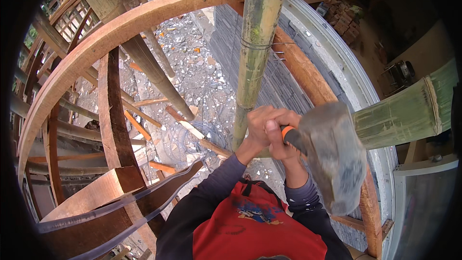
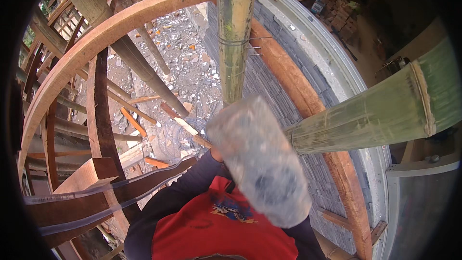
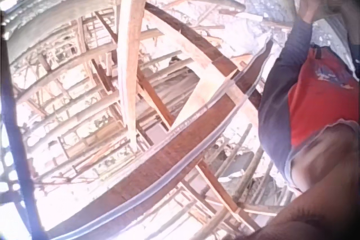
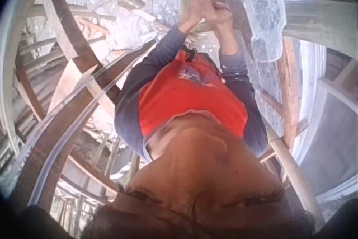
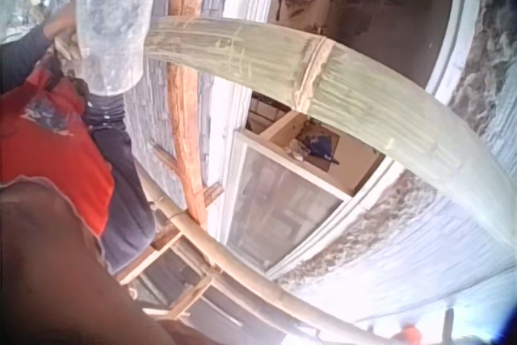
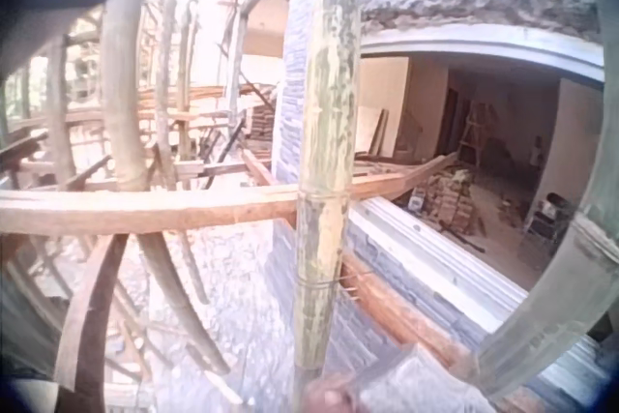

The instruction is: The person uses a hammer to drive nails into bamboo poles, securing them to a curved wooden frame. They repeatedly position nails and strike them to fasten the bamboo supports to the structure.

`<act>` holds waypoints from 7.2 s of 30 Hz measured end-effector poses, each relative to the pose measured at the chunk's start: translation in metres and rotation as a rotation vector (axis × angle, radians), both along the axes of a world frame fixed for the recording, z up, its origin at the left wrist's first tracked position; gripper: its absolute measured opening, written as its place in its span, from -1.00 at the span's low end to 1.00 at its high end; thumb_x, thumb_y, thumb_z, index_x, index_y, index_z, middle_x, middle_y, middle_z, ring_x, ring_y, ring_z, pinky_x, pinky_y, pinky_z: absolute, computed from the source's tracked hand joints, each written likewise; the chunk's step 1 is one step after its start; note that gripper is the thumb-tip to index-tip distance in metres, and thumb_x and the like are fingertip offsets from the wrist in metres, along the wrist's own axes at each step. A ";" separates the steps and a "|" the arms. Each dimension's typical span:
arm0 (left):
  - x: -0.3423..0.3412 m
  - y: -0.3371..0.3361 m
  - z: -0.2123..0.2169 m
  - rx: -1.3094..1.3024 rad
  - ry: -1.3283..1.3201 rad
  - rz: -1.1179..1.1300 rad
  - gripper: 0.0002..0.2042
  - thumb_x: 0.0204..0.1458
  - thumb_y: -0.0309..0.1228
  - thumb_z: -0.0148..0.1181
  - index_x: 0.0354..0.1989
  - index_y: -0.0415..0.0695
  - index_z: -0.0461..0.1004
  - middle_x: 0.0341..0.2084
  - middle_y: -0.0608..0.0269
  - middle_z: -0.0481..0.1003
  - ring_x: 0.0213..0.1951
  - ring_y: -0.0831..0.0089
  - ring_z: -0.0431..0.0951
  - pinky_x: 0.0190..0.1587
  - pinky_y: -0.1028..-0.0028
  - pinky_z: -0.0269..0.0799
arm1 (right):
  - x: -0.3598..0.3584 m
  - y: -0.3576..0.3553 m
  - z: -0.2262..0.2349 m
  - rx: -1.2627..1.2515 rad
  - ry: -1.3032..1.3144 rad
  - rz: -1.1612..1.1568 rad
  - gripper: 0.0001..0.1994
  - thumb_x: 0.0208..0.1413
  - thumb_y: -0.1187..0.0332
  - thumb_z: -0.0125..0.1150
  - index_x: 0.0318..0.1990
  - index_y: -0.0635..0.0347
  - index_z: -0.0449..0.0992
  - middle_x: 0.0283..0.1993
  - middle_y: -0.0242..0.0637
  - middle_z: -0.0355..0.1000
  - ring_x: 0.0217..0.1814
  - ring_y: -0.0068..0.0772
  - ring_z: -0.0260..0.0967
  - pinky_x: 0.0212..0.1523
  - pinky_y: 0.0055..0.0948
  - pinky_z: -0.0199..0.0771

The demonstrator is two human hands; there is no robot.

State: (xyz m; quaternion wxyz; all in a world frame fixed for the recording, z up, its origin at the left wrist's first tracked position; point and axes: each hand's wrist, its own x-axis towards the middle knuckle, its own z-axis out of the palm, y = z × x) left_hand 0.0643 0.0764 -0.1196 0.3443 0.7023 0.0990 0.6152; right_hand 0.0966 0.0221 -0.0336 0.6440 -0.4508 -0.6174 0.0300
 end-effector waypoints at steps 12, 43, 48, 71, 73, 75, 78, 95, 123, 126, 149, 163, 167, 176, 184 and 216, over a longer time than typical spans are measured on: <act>-0.006 0.018 0.000 0.055 0.208 0.116 -0.79 -0.28 -0.37 0.23 -0.70 -0.17 0.33 -0.77 0.17 0.31 -0.65 0.21 0.40 -0.58 0.36 0.22 | 0.001 0.019 -0.027 0.255 0.162 0.065 -0.82 0.14 0.38 -0.09 -0.47 0.19 0.13 -0.62 -0.34 0.18 -0.71 -0.55 0.11 -0.69 -0.48 0.18; 0.003 -0.017 0.035 -0.267 0.186 -0.026 -0.78 -0.41 -0.39 0.30 -0.64 -0.18 0.37 -0.75 0.11 0.38 -0.58 0.17 0.50 -0.53 0.33 0.33 | 0.012 -0.010 0.005 -0.124 0.443 -0.213 -0.84 0.09 0.40 0.01 -0.49 0.23 0.27 -0.71 -0.37 0.22 -0.69 -0.54 0.19 -0.63 -0.44 0.22; 0.006 0.000 0.105 0.369 -0.053 -0.082 -0.74 -0.36 -0.34 0.20 -0.75 -0.10 0.19 -0.83 0.23 0.19 -0.76 0.26 0.26 -0.66 0.34 0.17 | -0.011 -0.039 0.063 0.501 0.263 0.052 -0.81 0.20 0.33 -0.19 -0.43 0.12 0.06 -0.59 -0.33 0.15 -0.64 -0.52 0.11 -0.56 -0.41 0.26; -0.033 -0.086 -0.102 -0.529 0.417 -0.198 -0.69 -0.21 -0.37 0.26 -0.31 -0.31 0.46 -0.53 -0.08 0.48 -0.44 0.17 0.55 -0.39 0.37 0.38 | 0.008 -0.058 -0.092 -0.349 -0.046 -0.074 -0.80 -0.23 0.36 0.29 -0.45 0.23 0.43 -0.57 -0.25 0.39 -0.49 -0.22 0.41 -0.48 -0.35 0.31; -0.053 -0.095 -0.112 -0.526 0.612 -0.315 -0.68 -0.21 -0.36 0.26 -0.30 -0.31 0.45 -0.51 -0.08 0.48 -0.43 0.18 0.55 -0.38 0.37 0.38 | 0.006 -0.072 -0.090 -0.418 0.037 0.038 -0.75 -0.37 0.33 0.34 -0.50 0.18 0.41 -0.58 -0.25 0.37 -0.47 -0.17 0.40 -0.45 -0.34 0.29; -0.074 -0.102 -0.120 -0.495 0.810 -0.422 -0.67 -0.20 -0.35 0.26 -0.29 -0.31 0.45 -0.48 -0.08 0.48 -0.41 0.19 0.54 -0.36 0.37 0.38 | 0.006 -0.083 -0.087 -0.411 -0.057 0.050 -0.73 -0.45 0.31 0.33 -0.53 0.14 0.38 -0.60 -0.28 0.35 -0.49 -0.19 0.38 -0.45 -0.35 0.25; -0.095 -0.112 -0.125 -0.424 1.035 -0.521 -0.66 -0.19 -0.33 0.26 -0.27 -0.30 0.45 -0.45 -0.07 0.48 -0.39 0.21 0.54 -0.34 0.37 0.38 | 0.010 -0.095 -0.083 -0.329 -0.181 0.084 -0.73 -0.48 0.32 0.33 -0.54 0.13 0.39 -0.61 -0.31 0.33 -0.54 -0.22 0.35 -0.43 -0.37 0.24; -0.079 -0.155 -0.115 -0.437 1.048 -0.409 -0.59 -0.16 -0.10 0.27 -0.31 -0.23 0.49 -0.51 0.08 0.54 -0.41 0.27 0.56 -0.30 0.36 0.42 | 0.070 -0.202 -0.130 -0.778 -0.099 0.023 -0.74 -0.23 0.24 0.32 -0.42 0.24 0.53 -0.67 -0.11 0.33 -0.68 -0.30 0.32 -0.59 -0.38 0.27; 0.014 0.046 0.107 0.288 0.555 0.457 -0.89 -0.01 -0.48 0.08 -0.34 -0.23 0.46 -0.47 0.09 0.45 -0.34 0.17 0.47 -0.36 0.30 0.40 | 0.086 -0.349 -0.241 -1.294 0.172 -0.505 -0.74 -0.40 0.30 0.31 -0.64 0.34 0.43 -0.72 -0.09 0.34 -0.67 -0.20 0.34 -0.54 -0.28 0.30; 0.040 0.078 0.120 0.533 0.803 0.660 -0.89 -0.01 -0.47 0.02 -0.38 -0.22 0.45 -0.47 0.13 0.47 -0.35 0.26 0.51 -0.41 0.36 0.44 | 0.077 -0.348 -0.256 -1.322 0.388 -0.605 -0.75 -0.39 0.33 0.29 -0.65 0.36 0.42 -0.73 -0.07 0.34 -0.68 -0.24 0.32 -0.55 -0.28 0.28; 0.054 0.118 0.110 0.522 1.127 0.617 -0.87 -0.14 -0.43 0.11 -0.43 -0.21 0.38 -0.56 0.06 0.50 -0.53 0.16 0.55 -0.55 0.29 0.42 | 0.103 -0.250 -0.268 -1.123 0.400 -0.636 -0.79 -0.30 0.37 0.26 -0.59 0.38 0.44 -0.71 -0.14 0.33 -0.63 -0.31 0.32 -0.52 -0.28 0.27; 0.047 0.127 0.086 0.642 0.820 0.579 -0.85 -0.23 -0.48 0.16 -0.45 -0.12 0.34 -0.55 0.24 0.40 -0.49 0.29 0.52 -0.50 0.37 0.40 | 0.098 -0.224 -0.275 -1.117 0.391 -0.652 -0.78 -0.34 0.34 0.27 -0.65 0.36 0.44 -0.77 -0.19 0.26 -0.70 -0.41 0.20 -0.60 -0.33 0.18; 0.043 0.116 0.086 0.521 0.692 0.560 -0.93 -0.08 -0.47 0.09 -0.41 -0.14 0.38 -0.55 0.22 0.40 -0.49 0.30 0.50 -0.46 0.39 0.39 | 0.084 -0.241 -0.271 -1.130 0.353 -0.674 -0.75 -0.34 0.31 0.28 -0.60 0.37 0.46 -0.70 -0.11 0.33 -0.64 -0.34 0.28 -0.54 -0.29 0.24; -0.016 0.080 -0.013 -0.440 0.380 0.503 -0.69 -0.09 -0.37 0.23 -0.16 -0.20 0.41 -0.36 0.18 0.51 -0.42 0.47 0.51 -0.42 0.49 0.37 | 0.058 -0.259 -0.260 -1.159 0.483 -0.764 -0.76 -0.31 0.34 0.28 -0.65 0.34 0.40 -0.74 -0.22 0.28 -0.66 -0.46 0.21 -0.57 -0.37 0.20; 0.000 0.089 -0.172 -0.441 0.407 0.044 -0.08 -0.37 -0.22 0.48 0.17 -0.29 0.03 0.01 -0.11 0.29 0.06 0.14 0.31 0.09 0.29 0.22 | 0.031 -0.288 -0.273 -1.157 0.777 -0.723 -0.82 -0.24 0.38 0.25 -0.63 0.29 0.41 -0.75 -0.38 0.27 -0.72 -0.58 0.19 -0.68 -0.46 0.16; 0.017 0.105 -0.197 -0.662 0.381 0.021 -0.12 -0.50 -0.27 0.50 0.07 -0.30 0.15 -0.10 -0.07 0.37 -0.05 0.12 0.41 -0.01 0.28 0.31 | 0.036 -0.272 -0.269 -1.550 0.321 -0.635 -0.65 -0.29 0.18 0.24 -0.51 0.38 0.49 -0.57 0.06 0.41 -0.49 -0.02 0.42 -0.38 -0.18 0.39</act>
